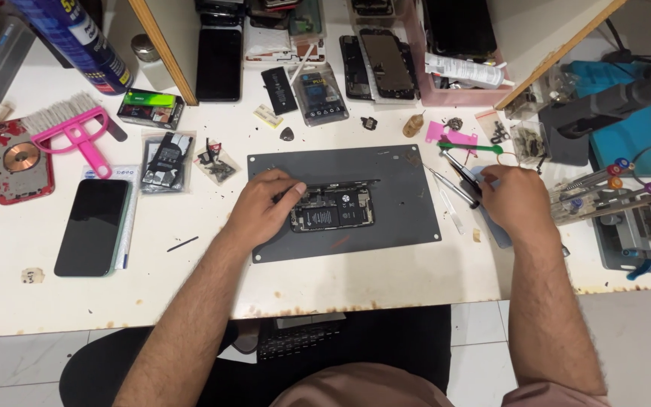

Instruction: Cleaning the exterior of a smartphone with a brush and then manipulating internal components using a precision tool on a repair mat.

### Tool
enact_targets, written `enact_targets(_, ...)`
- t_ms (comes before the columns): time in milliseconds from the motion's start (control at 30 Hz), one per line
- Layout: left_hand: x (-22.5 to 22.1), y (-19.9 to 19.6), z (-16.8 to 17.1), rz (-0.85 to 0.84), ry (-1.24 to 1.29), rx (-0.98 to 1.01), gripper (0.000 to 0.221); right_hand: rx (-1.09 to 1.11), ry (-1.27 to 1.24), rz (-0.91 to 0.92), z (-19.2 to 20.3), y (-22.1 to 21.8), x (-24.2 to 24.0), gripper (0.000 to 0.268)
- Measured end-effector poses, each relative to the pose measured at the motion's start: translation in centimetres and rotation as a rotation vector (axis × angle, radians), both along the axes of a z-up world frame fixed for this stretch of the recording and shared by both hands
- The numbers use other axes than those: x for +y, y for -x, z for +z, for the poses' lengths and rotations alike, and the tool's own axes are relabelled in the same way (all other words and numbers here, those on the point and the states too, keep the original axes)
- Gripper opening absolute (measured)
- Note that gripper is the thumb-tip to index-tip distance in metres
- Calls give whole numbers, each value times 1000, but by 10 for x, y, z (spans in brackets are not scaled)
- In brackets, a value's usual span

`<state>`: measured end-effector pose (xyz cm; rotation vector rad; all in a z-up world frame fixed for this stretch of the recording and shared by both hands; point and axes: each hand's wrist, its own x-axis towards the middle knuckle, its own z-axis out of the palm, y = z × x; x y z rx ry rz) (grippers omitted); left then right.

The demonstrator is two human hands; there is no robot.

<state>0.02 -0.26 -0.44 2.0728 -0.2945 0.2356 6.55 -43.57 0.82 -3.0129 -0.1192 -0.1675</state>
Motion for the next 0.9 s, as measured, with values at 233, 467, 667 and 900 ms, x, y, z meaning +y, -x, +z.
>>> enact_targets(233, 0, 0, -3, 1, -10, -11, 38, 29, -2, -1, 5, -1, 6, 29)
enact_targets(467, 1, -1, -3, -8, -28, -3, 38, -29, 7, 24, -14, -30, -6, 30)
enact_targets(667, 1, -2, 1, -16, -29, 13, 38, -14, 36, 54, 0, -55, -3, 37)
enact_targets(900, 1, 1, 1, 2, -28, 8, 38, 17, 86, 120, -4, -70, -7, 34)
